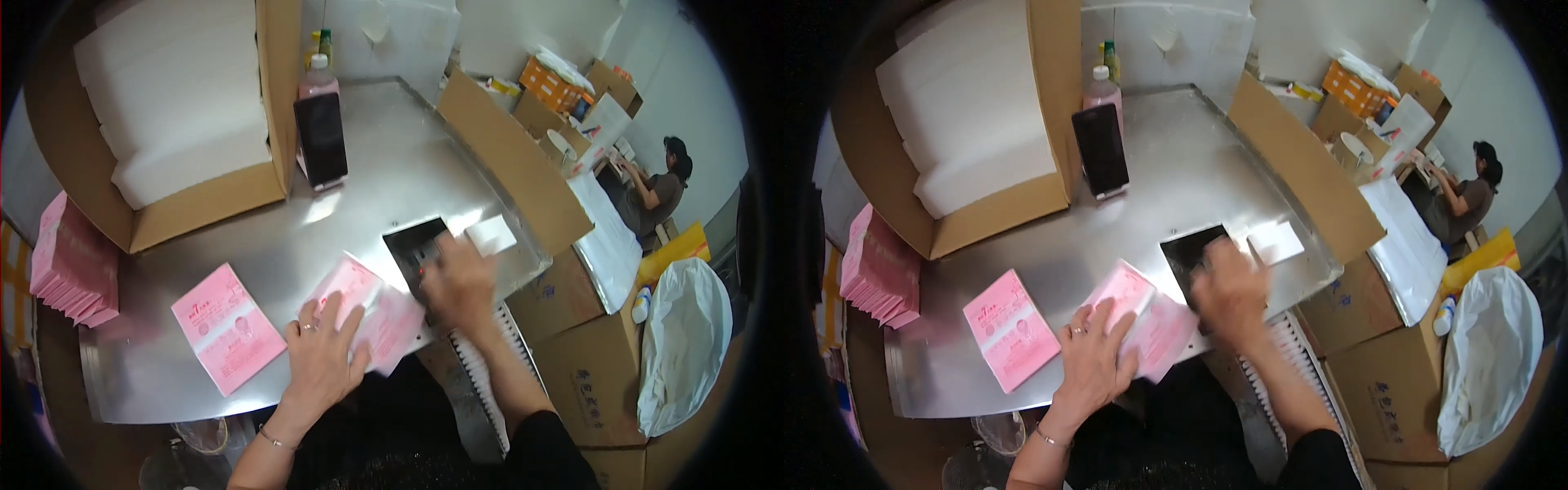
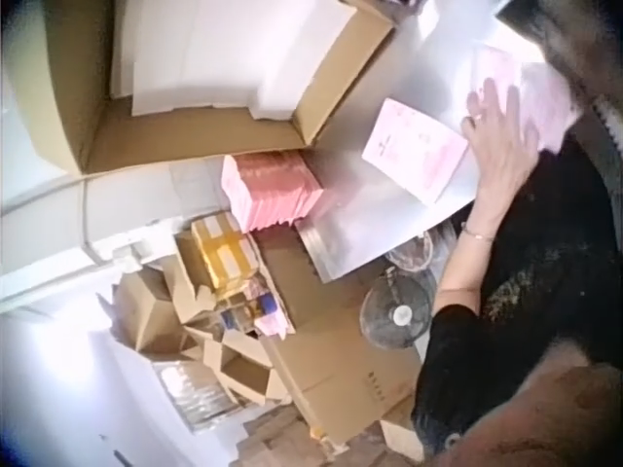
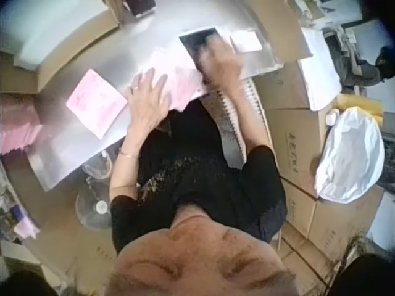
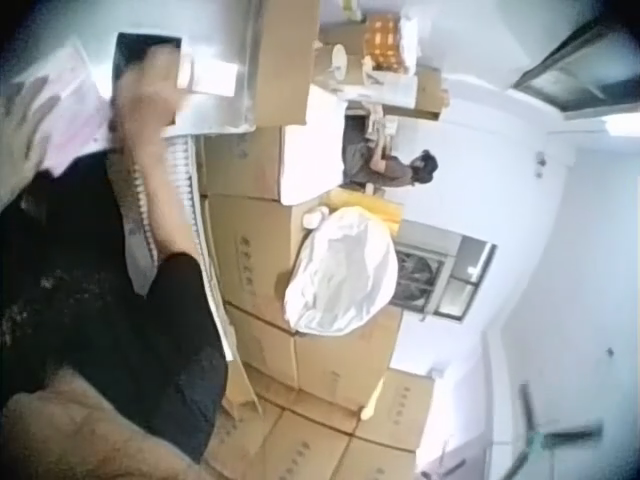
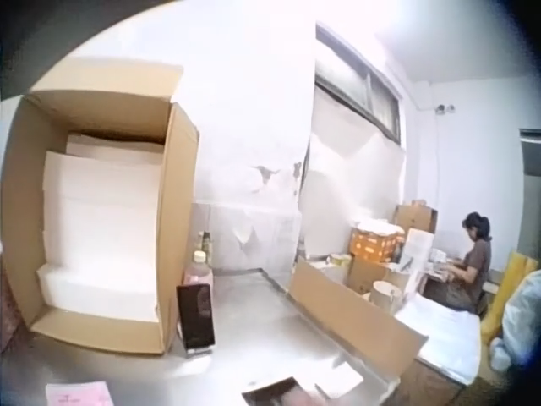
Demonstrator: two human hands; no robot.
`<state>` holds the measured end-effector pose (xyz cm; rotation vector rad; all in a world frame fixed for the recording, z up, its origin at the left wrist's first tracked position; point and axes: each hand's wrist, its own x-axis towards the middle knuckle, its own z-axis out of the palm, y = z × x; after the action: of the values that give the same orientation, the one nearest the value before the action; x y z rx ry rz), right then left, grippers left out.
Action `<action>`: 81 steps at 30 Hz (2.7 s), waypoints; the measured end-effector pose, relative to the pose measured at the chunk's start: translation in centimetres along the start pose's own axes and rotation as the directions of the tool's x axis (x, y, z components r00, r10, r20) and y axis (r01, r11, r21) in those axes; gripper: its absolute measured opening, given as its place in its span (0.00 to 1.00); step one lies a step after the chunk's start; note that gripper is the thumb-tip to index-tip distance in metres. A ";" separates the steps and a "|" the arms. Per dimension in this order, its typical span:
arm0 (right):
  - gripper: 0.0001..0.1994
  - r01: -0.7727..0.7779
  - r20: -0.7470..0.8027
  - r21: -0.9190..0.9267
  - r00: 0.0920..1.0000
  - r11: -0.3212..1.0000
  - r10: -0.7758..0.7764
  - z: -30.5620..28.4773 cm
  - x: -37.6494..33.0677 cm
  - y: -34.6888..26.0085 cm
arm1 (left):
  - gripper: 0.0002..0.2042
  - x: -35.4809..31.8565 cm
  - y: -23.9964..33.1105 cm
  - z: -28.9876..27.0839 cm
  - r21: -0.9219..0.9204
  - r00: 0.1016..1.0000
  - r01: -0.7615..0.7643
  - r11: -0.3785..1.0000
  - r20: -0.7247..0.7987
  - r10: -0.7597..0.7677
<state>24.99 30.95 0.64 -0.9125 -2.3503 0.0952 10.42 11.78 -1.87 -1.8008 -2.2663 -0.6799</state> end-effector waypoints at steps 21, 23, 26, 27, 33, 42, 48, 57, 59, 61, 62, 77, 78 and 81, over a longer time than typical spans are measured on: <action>0.09 -0.065 -0.169 0.034 0.983 0.997 0.070 1.6 -0.7 10.2 | 0.31 0.8 0.6 -1.1 0.068 0.999 -0.019 0.998 -0.046 0.022; 0.08 -0.060 -0.167 0.030 0.984 0.998 0.065 1.7 -0.8 10.1 | 0.28 0.9 0.8 -1.4 0.103 1.000 0.007 0.995 -0.009 -0.006; 0.06 -0.045 -0.162 0.038 0.985 0.998 0.051 1.8 -0.9 10.3 | 0.25 0.9 0.2 -0.6 0.075 1.000 0.020 0.997 -0.013 -0.020; 0.06 -0.043 -0.160 0.051 0.986 0.998 0.050 1.8 -0.9 10.4 | 0.25 0.9 0.1 -0.3 0.079 1.000 0.020 0.997 -0.016 -0.019; 0.17 -0.026 -0.434 -0.034 0.901 0.999 0.009 1.0 -1.0 13.3 | 0.18 1.0 1.0 0.4 -0.048 1.000 0.008 0.999 -0.026 -0.009; 0.22 0.662 -0.020 0.245 0.734 0.709 -0.679 -0.3 -8.2 -5.0 | 0.34 -0.2 0.2 -1.7 -0.147 0.999 0.000 0.989 0.048 0.008; 0.11 0.339 0.098 -0.088 0.939 0.937 -0.330 8.0 -0.7 -3.0 | 0.39 0.5 2.4 -0.7 -0.138 0.997 0.017 0.990 0.080 -0.006; 0.11 0.086 0.454 -0.262 0.890 0.961 0.044 3.5 0.4 2.5 | 0.19 -2.4 -1.7 -3.7 -0.511 0.987 -0.060 0.858 0.096 0.125; 0.10 0.118 0.155 -0.086 0.983 0.989 -0.103 1.3 1.7 -0.4 | 0.16 -2.4 -3.4 -5.6 -0.624 0.991 0.033 0.781 0.124 0.057; 0.10 0.243 0.083 0.152 0.963 0.958 -0.257 -0.2 3.7 -3.6 | 0.16 -1.8 -6.2 -6.6 -0.511 0.994 -0.097 0.854 -0.100 0.053; 0.10 0.335 0.003 0.314 0.935 0.889 -0.354 0.1 5.5 -5.9 | 0.18 -0.9 -8.0 -7.1 -0.507 0.993 -0.063 0.859 -0.115 0.005; 0.49 0.283 -0.535 0.522 0.844 0.804 0.050 8.1 41.0 -26.8 | 0.55 23.0 -34.0 -24.1 -0.120 0.640 0.379 0.918 -0.682 -0.353; 0.49 0.285 -0.536 0.520 0.843 0.805 0.048 7.9 42.5 -27.1 | 0.54 24.4 -34.4 -25.3 -0.186 0.586 0.343 0.921 -0.723 -0.364; 0.52 0.110 -0.407 0.587 0.897 0.802 0.174 8.0 44.8 -28.5 | 0.54 26.8 -37.2 -27.8 -0.268 0.584 0.316 0.910 -0.701 -0.409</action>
<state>-22.15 38.82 25.02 -0.5717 -1.7044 0.5564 -36.09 16.67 24.31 -0.7764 -1.9886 -1.3493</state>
